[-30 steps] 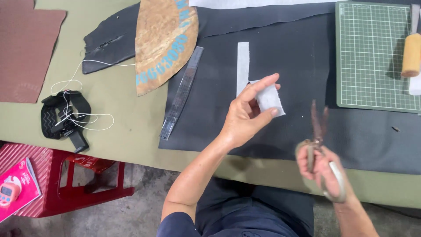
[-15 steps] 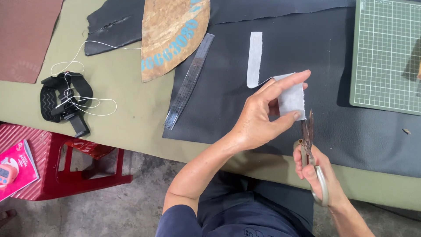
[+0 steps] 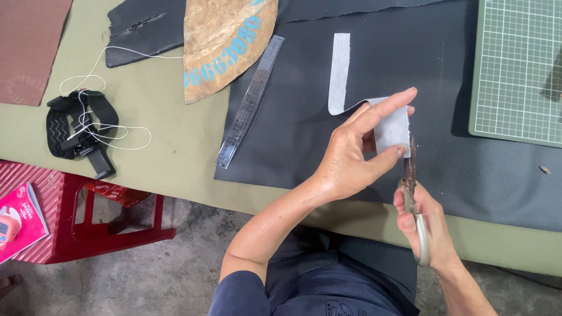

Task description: Cutting a piece of black leather with scissors and applying a white adhesive strip for reinforcement

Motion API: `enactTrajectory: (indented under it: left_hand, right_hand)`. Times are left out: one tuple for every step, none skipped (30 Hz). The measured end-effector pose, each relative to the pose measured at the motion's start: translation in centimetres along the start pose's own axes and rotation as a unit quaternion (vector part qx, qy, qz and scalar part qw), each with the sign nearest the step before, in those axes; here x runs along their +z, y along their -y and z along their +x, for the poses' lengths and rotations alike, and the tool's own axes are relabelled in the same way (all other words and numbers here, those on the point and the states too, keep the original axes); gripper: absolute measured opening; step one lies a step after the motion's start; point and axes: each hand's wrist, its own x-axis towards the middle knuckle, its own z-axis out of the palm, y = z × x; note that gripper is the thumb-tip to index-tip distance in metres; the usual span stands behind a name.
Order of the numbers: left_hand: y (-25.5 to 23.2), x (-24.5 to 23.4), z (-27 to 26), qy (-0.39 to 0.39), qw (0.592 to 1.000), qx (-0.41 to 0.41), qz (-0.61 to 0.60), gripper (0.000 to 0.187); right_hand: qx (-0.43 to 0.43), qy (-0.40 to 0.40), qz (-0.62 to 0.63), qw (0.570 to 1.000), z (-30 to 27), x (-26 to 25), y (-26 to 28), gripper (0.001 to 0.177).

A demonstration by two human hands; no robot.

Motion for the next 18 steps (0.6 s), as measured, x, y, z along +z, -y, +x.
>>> enactTrajectory:
  left_hand:
    - [0.1,0.1,0.0,-0.001,1.000,0.002,0.005,0.069]
    - [0.3,0.1,0.1,-0.002,1.000,0.004,0.009,0.070]
    - [0.1,0.1,0.0,-0.002,1.000,0.004,0.009,0.070]
    - [-0.1,0.1,0.0,0.002,1.000,0.001,0.006,0.069]
    - [-0.2,0.1,0.0,0.006,1.000,-0.002,0.004,0.069]
    - [-0.3,0.1,0.0,0.005,1.000,-0.003,0.003,0.069]
    - [-0.4,0.1,-0.1,0.010,1.000,-0.002,0.000,0.069]
    - [-0.4,0.1,-0.1,0.016,1.000,0.001,-0.003,0.069]
    - [-0.4,0.1,-0.1,0.016,1.000,0.000,-0.003,0.069]
    - [-0.3,0.1,-0.1,0.016,1.000,0.003,0.001,0.070]
    - [-0.2,0.1,-0.1,0.017,1.000,0.006,0.005,0.070]
    - [-0.3,0.1,-0.1,0.017,1.000,0.006,0.005,0.070]
    - [-0.3,0.1,-0.1,0.019,1.000,0.007,0.015,0.071]
    - [-0.3,0.0,-0.1,0.021,0.999,0.008,0.024,0.072]
    - [-0.4,0.1,-0.1,0.021,0.999,0.008,0.024,0.072]
    - [-0.5,0.1,-0.2,0.021,1.000,0.003,0.016,0.071]
    - [-0.5,0.1,-0.2,0.021,1.000,-0.003,0.008,0.071]
    - [-0.4,0.2,-0.2,0.023,1.000,-0.003,0.007,0.071]
  right_hand:
    - [0.003,0.014,-0.017,1.000,0.0,-0.1,0.2,0.073]
    - [0.006,0.029,-0.034,0.999,0.1,-0.1,0.4,0.082]
    - [0.006,0.030,-0.035,0.999,0.1,-0.1,0.7,0.082]
    - [0.011,0.032,-0.026,0.999,0.1,0.0,0.9,0.083]
    - [0.016,0.034,-0.018,0.999,0.2,0.0,1.2,0.084]
    - [0.017,0.035,-0.018,0.999,0.1,0.0,1.1,0.084]
    - [0.019,0.031,-0.011,0.999,0.0,0.0,1.1,0.084]
    - [0.021,0.028,-0.004,0.999,0.0,0.0,1.0,0.084]
    - [0.022,0.028,-0.004,0.999,0.0,0.0,0.7,0.084]
    - [0.015,0.026,0.006,1.000,-0.1,0.1,0.5,0.081]
    - [0.009,0.024,0.016,1.000,-0.1,0.1,0.2,0.079]
    - [0.009,0.023,0.016,1.000,-0.2,0.2,0.3,0.079]
    - [0.009,0.014,0.017,1.000,-0.2,0.3,0.4,0.079]
    - [0.009,0.006,0.019,1.000,-0.2,0.4,0.4,0.080]
    - [0.009,0.005,0.019,1.000,-0.2,0.4,0.4,0.080]
    - [0.015,0.001,0.024,1.000,-0.2,0.5,0.3,0.079]
    - [0.021,-0.003,0.030,0.999,-0.3,0.5,0.3,0.078]
    - [0.022,-0.004,0.030,0.999,-0.4,0.5,0.1,0.078]
